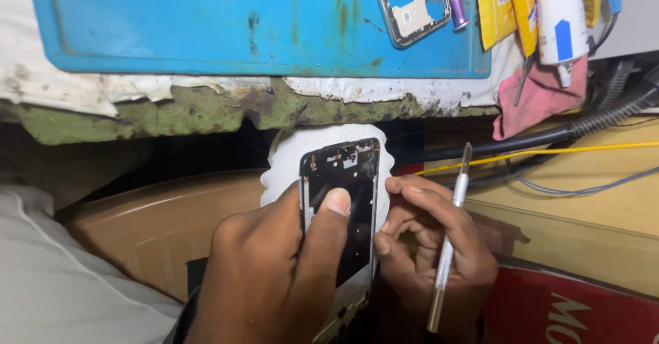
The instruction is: The person holds a disassembled phone frame against their knee and pries old adhesive and residue from its edges using a metal pry tool, rotating the frame to work around its perimeter.
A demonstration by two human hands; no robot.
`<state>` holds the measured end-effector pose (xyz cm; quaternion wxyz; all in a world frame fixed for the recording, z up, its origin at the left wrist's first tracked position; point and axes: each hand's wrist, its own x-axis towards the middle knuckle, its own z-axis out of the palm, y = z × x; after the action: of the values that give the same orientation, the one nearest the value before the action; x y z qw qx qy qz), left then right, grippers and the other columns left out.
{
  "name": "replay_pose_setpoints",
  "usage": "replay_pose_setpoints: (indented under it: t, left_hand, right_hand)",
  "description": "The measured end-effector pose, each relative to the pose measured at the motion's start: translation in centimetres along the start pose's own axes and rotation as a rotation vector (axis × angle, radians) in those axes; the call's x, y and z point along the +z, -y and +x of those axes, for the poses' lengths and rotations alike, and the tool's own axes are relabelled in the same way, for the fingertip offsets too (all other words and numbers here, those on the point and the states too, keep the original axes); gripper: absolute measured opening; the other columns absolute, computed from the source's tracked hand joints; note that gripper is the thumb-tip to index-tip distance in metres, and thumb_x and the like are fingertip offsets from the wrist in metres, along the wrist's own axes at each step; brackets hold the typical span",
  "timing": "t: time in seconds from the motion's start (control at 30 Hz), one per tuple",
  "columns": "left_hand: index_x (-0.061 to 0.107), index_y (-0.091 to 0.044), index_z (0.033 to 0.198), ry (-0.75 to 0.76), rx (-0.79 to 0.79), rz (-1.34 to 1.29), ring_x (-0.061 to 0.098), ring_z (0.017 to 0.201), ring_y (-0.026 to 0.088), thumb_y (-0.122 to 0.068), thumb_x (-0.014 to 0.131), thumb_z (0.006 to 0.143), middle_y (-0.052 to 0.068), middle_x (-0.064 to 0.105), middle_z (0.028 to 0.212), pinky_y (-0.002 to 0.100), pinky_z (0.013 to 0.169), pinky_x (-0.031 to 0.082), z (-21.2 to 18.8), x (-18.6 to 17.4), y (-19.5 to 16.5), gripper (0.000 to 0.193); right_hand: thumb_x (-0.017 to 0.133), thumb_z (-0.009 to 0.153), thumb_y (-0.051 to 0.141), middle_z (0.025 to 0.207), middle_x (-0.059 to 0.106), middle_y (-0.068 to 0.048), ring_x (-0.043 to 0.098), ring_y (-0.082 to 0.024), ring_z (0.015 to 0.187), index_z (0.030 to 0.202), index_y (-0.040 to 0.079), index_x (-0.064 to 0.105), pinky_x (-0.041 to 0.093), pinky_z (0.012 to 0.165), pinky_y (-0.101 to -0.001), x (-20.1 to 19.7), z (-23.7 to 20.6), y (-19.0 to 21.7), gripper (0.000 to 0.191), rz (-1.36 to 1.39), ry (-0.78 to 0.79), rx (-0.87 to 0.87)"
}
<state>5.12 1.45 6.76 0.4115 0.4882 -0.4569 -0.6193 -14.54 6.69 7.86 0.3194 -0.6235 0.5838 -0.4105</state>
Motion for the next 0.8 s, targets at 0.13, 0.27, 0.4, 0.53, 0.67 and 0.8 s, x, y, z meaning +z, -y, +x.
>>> replay_pose_setpoints:
  t: [0.13,0.27,0.4,0.53,0.67,0.8]
  left_hand:
    - [0.069,-0.006,0.091,-0.043,0.071,0.079,0.073,0.063,0.034,-0.024,0.060,0.100,0.016,0.071,0.070,0.042,0.057,0.054,-0.2,-0.1,0.5,0.022]
    - [0.067,-0.004,0.085,-0.068,0.156,0.143,0.070,0.055,0.036,-0.023,0.061,0.098,0.016,0.068,0.062,0.046,0.051,0.052,-0.1,-0.3,0.9,0.023]
    - [0.067,-0.007,0.089,-0.026,0.136,0.158,0.068,0.055,0.034,-0.025,0.059,0.100,0.014,0.068,0.064,0.046,0.052,0.052,-0.1,-0.5,0.7,0.022]
    - [0.067,-0.006,0.087,-0.054,0.163,0.203,0.068,0.053,0.035,-0.023,0.060,0.098,0.015,0.067,0.062,0.046,0.050,0.052,-0.5,-0.5,0.4,0.021]
    - [0.067,-0.004,0.086,-0.117,0.230,0.260,0.066,0.050,0.035,-0.021,0.062,0.096,0.015,0.066,0.060,0.047,0.046,0.050,-0.8,-0.1,0.4,0.021]
    - [0.065,-0.004,0.080,-0.162,0.228,0.295,0.065,0.046,0.033,-0.021,0.063,0.095,0.014,0.064,0.057,0.046,0.044,0.049,-1.0,0.3,0.7,0.022]
  right_hand:
    - [0.073,0.088,-0.016,0.142,0.055,-0.027,0.064,-0.013,0.098,0.144,-0.007,0.049,0.058,0.090,-0.0257,0.3,0.5,0.1,0.061,0.087,0.059,-0.001]
    - [0.070,0.089,-0.014,0.136,0.058,-0.024,0.065,-0.012,0.092,0.143,-0.008,0.048,0.057,0.076,-0.0228,0.7,1.3,0.3,0.059,0.026,0.010,0.097]
    - [0.071,0.090,-0.009,0.127,0.060,-0.021,0.061,-0.007,0.078,0.144,-0.008,0.048,0.049,0.060,-0.0181,1.1,2.9,1.0,0.059,-0.002,0.002,0.208]
    - [0.069,0.093,-0.008,0.121,0.063,-0.017,0.059,-0.006,0.077,0.142,-0.009,0.050,0.046,0.062,-0.0177,1.7,4.8,1.3,0.053,-0.045,-0.028,0.196]
    - [0.068,0.105,0.006,0.114,0.064,-0.017,0.057,-0.006,0.080,0.140,-0.010,0.051,0.046,0.068,-0.0173,1.7,5.8,1.1,0.041,0.009,-0.039,0.074]
    - [0.058,0.105,0.039,0.096,0.068,-0.014,0.064,-0.011,0.072,0.138,-0.004,0.052,0.051,0.063,-0.0197,0.6,4.5,0.3,0.054,0.398,-0.118,0.002]
